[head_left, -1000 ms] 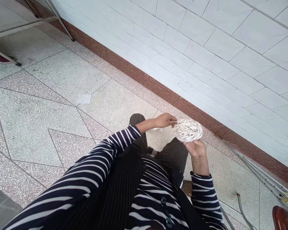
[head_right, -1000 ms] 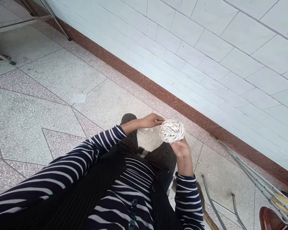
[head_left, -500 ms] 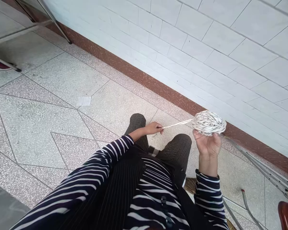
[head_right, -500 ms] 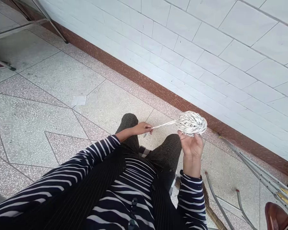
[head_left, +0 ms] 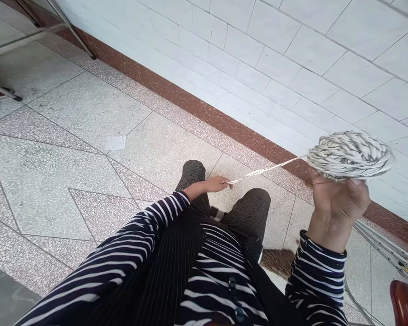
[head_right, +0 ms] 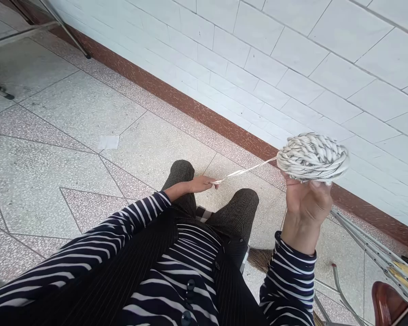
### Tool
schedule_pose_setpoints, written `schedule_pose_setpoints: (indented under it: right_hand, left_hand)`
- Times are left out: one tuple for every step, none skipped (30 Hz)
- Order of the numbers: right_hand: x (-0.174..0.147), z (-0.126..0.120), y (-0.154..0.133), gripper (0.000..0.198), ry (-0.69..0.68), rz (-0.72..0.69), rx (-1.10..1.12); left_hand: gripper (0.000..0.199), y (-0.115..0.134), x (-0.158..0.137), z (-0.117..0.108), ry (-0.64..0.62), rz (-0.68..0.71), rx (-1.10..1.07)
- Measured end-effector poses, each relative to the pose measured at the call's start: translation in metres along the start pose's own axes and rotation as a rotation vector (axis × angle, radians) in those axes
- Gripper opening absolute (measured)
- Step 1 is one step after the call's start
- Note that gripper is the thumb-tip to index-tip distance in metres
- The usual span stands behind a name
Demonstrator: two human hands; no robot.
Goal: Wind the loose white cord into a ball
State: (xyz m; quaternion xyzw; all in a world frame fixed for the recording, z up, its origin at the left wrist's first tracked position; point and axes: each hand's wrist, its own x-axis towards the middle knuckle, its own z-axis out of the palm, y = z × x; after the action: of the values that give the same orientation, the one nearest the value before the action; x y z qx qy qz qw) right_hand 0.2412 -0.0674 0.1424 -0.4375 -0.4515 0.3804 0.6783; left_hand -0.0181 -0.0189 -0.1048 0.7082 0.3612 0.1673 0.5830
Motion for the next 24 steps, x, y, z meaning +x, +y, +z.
schedule_pose_setpoints:
  right_hand:
    - [0.004, -0.002, 0.001, 0.051, 0.009, -0.015, -0.013]
    - [0.009, -0.004, 0.004, 0.048, 0.019, -0.02, -0.018]
    - [0.014, -0.007, 0.009, 0.046, 0.033, -0.015, -0.014]
    - [0.02, -0.01, 0.014, 0.045, 0.055, -0.006, -0.003]
    - [0.027, -0.015, 0.021, 0.045, 0.081, 0.011, 0.013]
    - [0.033, -0.021, 0.027, 0.045, 0.112, 0.036, 0.032]
    - [0.04, -0.027, 0.033, 0.044, 0.15, 0.064, 0.05]
    - [0.047, -0.035, 0.037, 0.042, 0.19, 0.1, 0.061]
    - [0.053, -0.044, 0.041, 0.039, 0.231, 0.127, 0.062]
    - [0.059, -0.053, 0.042, 0.036, 0.288, 0.12, 0.061]
    - [0.064, -0.062, 0.043, 0.033, 0.316, 0.115, 0.057]
    - [0.068, -0.071, 0.041, 0.03, 0.342, 0.106, 0.053]
    - [0.071, -0.079, 0.039, 0.027, 0.348, 0.1, 0.049]
    - [0.073, -0.087, 0.036, 0.025, 0.338, 0.101, 0.045]
    - [0.073, -0.093, 0.034, 0.023, 0.317, 0.106, 0.04]
    - [0.071, -0.097, 0.032, 0.023, 0.284, 0.117, 0.036]
    - [0.069, -0.1, 0.031, 0.025, 0.246, 0.131, 0.031]
    - [0.065, -0.101, 0.031, 0.027, 0.212, 0.146, 0.026]
    - [0.06, -0.1, 0.033, 0.032, 0.178, 0.176, 0.024]
    - [0.054, -0.098, 0.038, 0.038, 0.147, 0.221, 0.023]
    - [0.047, -0.094, 0.044, 0.045, 0.13, 0.267, 0.023]
    - [0.039, -0.09, 0.053, 0.054, 0.098, 0.362, 0.019]
    - [0.03, -0.084, 0.064, 0.062, 0.085, 0.419, 0.012]
    - [0.02, -0.078, 0.076, 0.067, 0.071, 0.49, -0.004]
  left_hand:
    - [0.026, -0.001, -0.003, 0.001, -0.014, -0.011, -0.015]
    - [0.026, -0.003, -0.006, 0.003, -0.031, -0.029, -0.036]
    - [0.026, -0.004, -0.01, 0.005, -0.048, -0.052, -0.066]
    - [0.024, -0.006, -0.014, 0.007, -0.059, -0.079, -0.108]
    - [0.021, -0.008, -0.018, 0.008, -0.065, -0.105, -0.159]
    - [0.018, -0.011, -0.023, 0.01, -0.067, -0.127, -0.217]
    - [0.014, -0.013, -0.028, 0.011, -0.068, -0.145, -0.277]
    - [0.012, -0.015, -0.033, 0.011, -0.07, -0.163, -0.337]
    - [0.011, -0.018, -0.038, 0.011, -0.07, -0.18, -0.396]
    - [0.012, -0.02, -0.042, 0.009, -0.069, -0.195, -0.45]
    - [0.017, -0.021, -0.046, 0.007, -0.066, -0.21, -0.502]
    - [0.022, -0.021, -0.05, 0.005, -0.052, -0.225, -0.554]
    - [0.027, -0.021, -0.052, 0.002, -0.028, -0.239, -0.606]
    - [0.031, -0.02, -0.054, -0.002, 0.002, -0.254, -0.655]
    - [0.034, -0.018, -0.054, -0.005, 0.034, -0.268, -0.702]
    - [0.035, -0.016, -0.055, -0.007, 0.062, -0.281, -0.745]
    - [0.035, -0.013, -0.054, -0.009, 0.082, -0.293, -0.782]
    - [0.035, -0.011, -0.053, -0.011, 0.09, -0.301, -0.809]
    - [0.035, -0.009, -0.052, -0.011, 0.086, -0.303, -0.828]
    - [0.036, -0.008, -0.051, -0.01, 0.082, -0.3, -0.843]
    - [0.037, -0.008, -0.049, -0.009, 0.082, -0.294, -0.856]
    - [0.038, -0.009, -0.048, -0.008, 0.091, -0.288, -0.872]
    - [0.039, -0.011, -0.048, -0.006, 0.112, -0.279, -0.893]
    - [0.039, -0.014, -0.047, -0.005, 0.145, -0.27, -0.918]
